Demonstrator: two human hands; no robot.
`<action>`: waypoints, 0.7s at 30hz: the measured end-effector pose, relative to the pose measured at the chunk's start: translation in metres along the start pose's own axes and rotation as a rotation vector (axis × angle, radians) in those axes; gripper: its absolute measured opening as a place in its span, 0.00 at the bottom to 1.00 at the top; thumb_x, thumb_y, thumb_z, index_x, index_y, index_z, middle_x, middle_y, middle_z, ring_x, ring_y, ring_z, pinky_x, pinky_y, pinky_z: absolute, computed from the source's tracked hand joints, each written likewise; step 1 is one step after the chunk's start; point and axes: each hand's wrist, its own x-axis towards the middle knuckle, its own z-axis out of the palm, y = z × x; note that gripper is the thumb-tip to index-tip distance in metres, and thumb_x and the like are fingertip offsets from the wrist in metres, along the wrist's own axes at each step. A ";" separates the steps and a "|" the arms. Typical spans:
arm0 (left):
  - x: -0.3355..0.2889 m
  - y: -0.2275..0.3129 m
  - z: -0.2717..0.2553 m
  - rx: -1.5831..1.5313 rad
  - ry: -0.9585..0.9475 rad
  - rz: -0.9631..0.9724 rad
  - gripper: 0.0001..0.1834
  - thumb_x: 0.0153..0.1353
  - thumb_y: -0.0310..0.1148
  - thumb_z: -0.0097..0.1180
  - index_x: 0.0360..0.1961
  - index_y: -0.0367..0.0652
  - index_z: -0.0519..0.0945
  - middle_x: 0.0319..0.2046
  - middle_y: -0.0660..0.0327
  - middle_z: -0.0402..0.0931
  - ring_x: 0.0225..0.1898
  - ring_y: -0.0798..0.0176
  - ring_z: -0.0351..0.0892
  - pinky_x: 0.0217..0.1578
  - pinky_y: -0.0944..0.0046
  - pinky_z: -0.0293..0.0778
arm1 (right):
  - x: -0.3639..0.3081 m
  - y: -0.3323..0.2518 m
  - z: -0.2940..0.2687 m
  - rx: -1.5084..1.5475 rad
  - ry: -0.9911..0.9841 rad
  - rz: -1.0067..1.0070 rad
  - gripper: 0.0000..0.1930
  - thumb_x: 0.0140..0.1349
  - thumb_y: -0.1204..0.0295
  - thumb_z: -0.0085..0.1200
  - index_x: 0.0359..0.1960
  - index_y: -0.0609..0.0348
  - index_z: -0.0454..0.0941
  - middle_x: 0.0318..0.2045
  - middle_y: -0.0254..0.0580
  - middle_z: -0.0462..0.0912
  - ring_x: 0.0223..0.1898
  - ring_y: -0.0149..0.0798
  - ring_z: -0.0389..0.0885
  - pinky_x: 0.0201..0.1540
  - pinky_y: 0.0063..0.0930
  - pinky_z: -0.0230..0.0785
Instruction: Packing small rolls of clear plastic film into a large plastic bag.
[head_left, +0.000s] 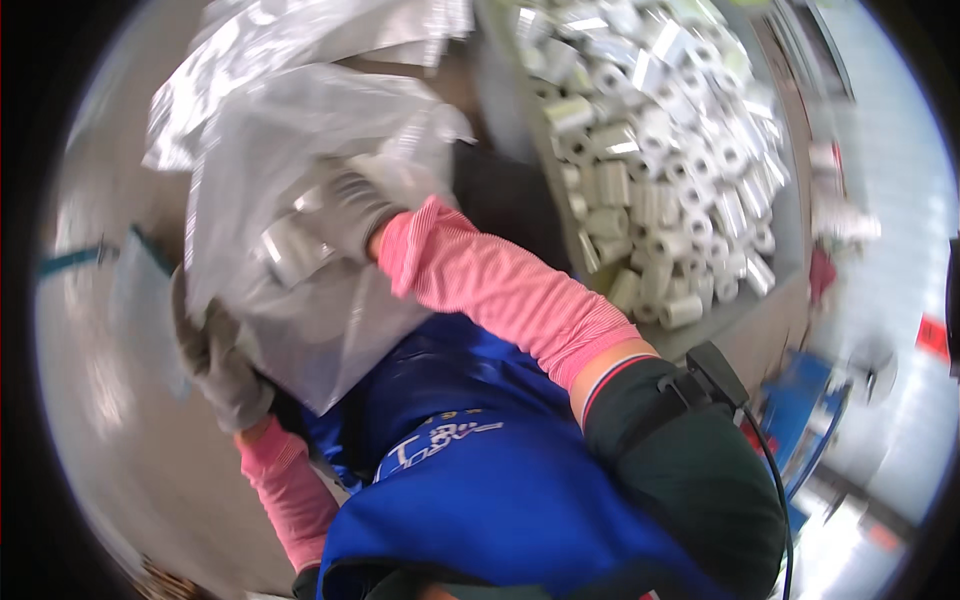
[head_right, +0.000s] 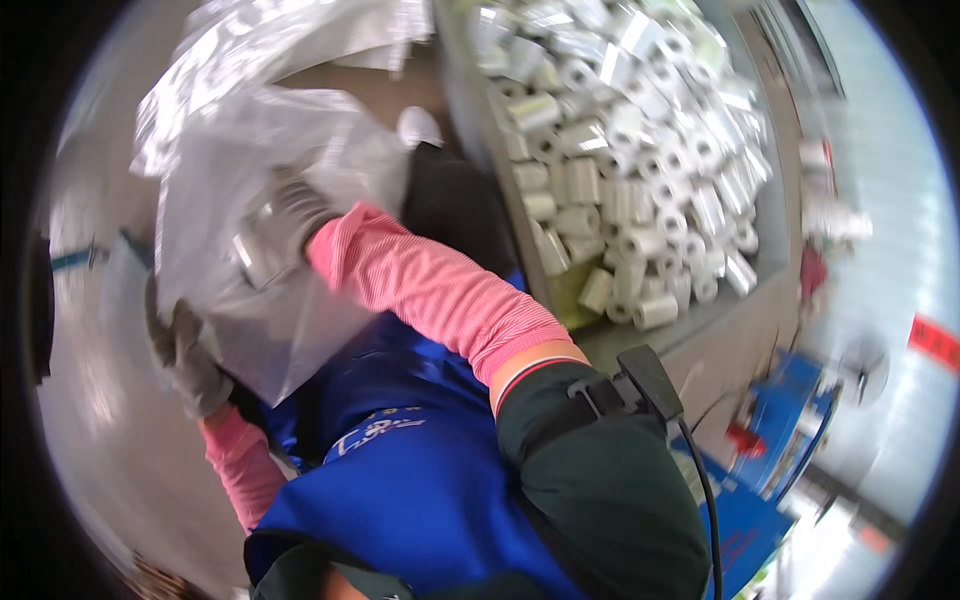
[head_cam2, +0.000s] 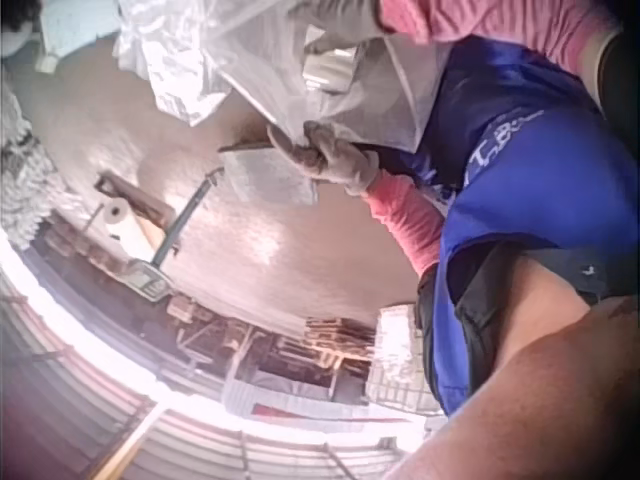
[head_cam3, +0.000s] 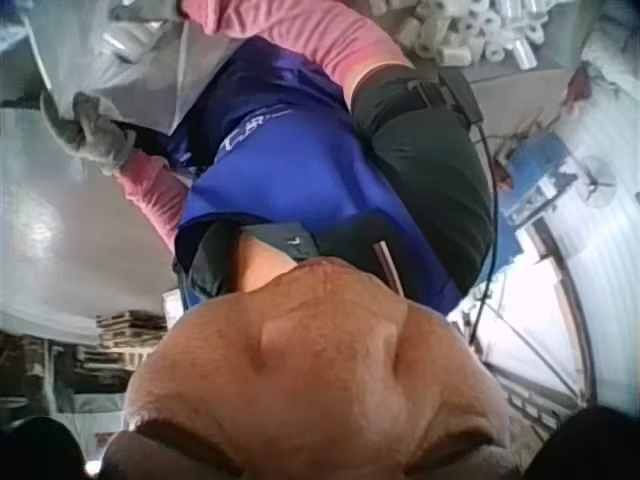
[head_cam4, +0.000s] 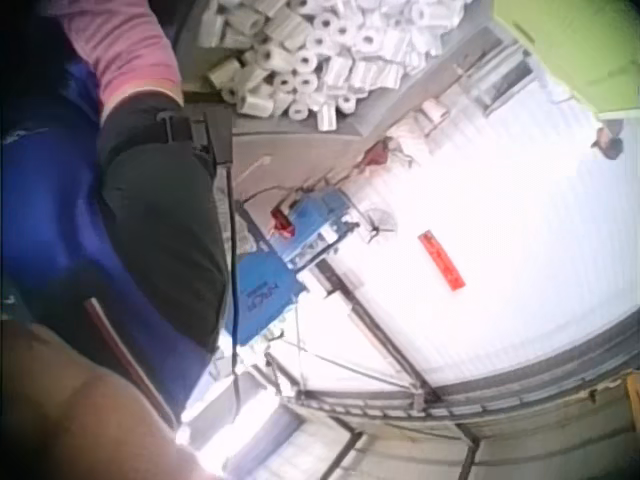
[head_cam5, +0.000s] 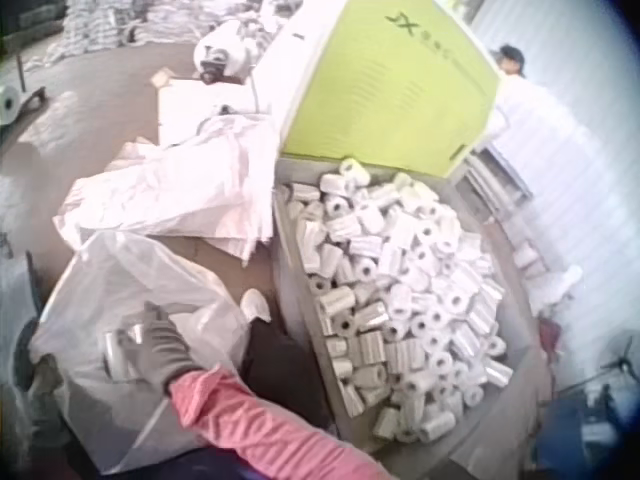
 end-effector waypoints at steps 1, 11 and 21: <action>-0.002 0.003 0.007 0.048 0.021 0.027 0.27 0.58 0.20 0.45 0.61 0.37 0.65 0.19 0.75 0.58 0.21 0.79 0.56 0.25 0.78 0.53 | -0.023 -0.003 -0.015 0.180 0.166 -0.228 0.26 0.50 0.57 0.58 0.48 0.62 0.73 0.46 0.55 0.75 0.51 0.55 0.72 0.55 0.40 0.64; -0.010 -0.005 0.027 0.230 0.022 0.008 0.27 0.61 0.26 0.51 0.62 0.41 0.64 0.28 0.69 0.67 0.30 0.76 0.64 0.36 0.74 0.63 | -0.125 0.336 -0.142 0.118 0.570 0.818 0.27 0.55 0.47 0.51 0.47 0.57 0.76 0.42 0.54 0.80 0.44 0.49 0.78 0.47 0.39 0.67; -0.015 -0.003 0.044 0.227 0.122 -0.047 0.28 0.59 0.22 0.51 0.62 0.39 0.63 0.31 0.68 0.71 0.30 0.76 0.66 0.34 0.77 0.66 | -0.158 0.434 -0.079 0.634 0.040 0.618 0.26 0.57 0.56 0.53 0.53 0.59 0.72 0.46 0.40 0.79 0.46 0.39 0.78 0.46 0.33 0.70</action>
